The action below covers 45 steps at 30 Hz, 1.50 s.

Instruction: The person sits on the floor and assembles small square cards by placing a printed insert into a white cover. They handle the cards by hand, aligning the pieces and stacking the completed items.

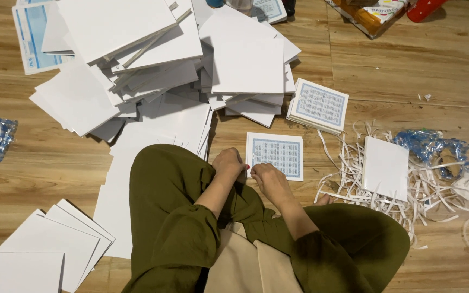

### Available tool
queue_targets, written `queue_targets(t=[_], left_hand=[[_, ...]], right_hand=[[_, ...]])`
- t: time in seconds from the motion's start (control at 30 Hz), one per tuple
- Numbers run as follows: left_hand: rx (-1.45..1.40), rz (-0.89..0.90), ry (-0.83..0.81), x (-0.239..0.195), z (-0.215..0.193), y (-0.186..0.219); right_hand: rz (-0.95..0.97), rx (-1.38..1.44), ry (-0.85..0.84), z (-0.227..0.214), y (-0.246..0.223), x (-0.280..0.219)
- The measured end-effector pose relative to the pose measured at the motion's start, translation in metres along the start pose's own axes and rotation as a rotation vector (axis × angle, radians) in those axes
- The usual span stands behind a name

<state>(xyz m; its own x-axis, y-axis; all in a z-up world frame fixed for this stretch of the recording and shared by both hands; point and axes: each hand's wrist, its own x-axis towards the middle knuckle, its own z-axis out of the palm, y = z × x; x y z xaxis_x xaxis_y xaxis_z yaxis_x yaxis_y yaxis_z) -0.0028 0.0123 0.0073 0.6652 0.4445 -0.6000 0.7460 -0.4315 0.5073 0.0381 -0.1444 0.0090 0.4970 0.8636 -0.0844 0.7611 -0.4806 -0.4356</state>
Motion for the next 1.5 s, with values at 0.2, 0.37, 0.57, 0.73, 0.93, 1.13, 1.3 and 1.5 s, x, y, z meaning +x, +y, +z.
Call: queue_targets(t=[0.2, 0.37, 0.57, 0.73, 0.93, 1.13, 1.3, 1.5], left_hand=[[-0.013, -0.015, 0.034, 0.013, 0.013, -0.008], [0.023, -0.026, 0.026, 0.013, 0.01, -0.004], [-0.008, -0.009, 0.019, 0.011, 0.008, -0.005], [-0.018, 0.002, 0.016, 0.003, 0.002, 0.0], [0.005, -0.024, 0.057, 0.011, 0.012, -0.005], [0.06, -0.046, 0.038, 0.012, 0.006, 0.0], [0.042, -0.065, -0.006, -0.002, -0.005, 0.008], [0.047, -0.057, -0.059, -0.005, -0.008, 0.009]], right_hand=[[-0.106, -0.221, 0.025, 0.01, -0.002, 0.007], [-0.164, -0.277, -0.007, 0.015, 0.003, 0.01], [-0.015, -0.051, -0.05, -0.003, 0.002, 0.001], [0.022, -0.02, -0.041, -0.001, 0.004, 0.005], [-0.217, -0.462, 0.086, 0.031, 0.01, 0.013], [-0.35, -0.606, 0.213, 0.047, 0.028, 0.018], [-0.014, -0.148, -0.141, 0.032, 0.059, 0.001], [0.475, -0.202, -0.234, -0.128, 0.074, -0.048]])
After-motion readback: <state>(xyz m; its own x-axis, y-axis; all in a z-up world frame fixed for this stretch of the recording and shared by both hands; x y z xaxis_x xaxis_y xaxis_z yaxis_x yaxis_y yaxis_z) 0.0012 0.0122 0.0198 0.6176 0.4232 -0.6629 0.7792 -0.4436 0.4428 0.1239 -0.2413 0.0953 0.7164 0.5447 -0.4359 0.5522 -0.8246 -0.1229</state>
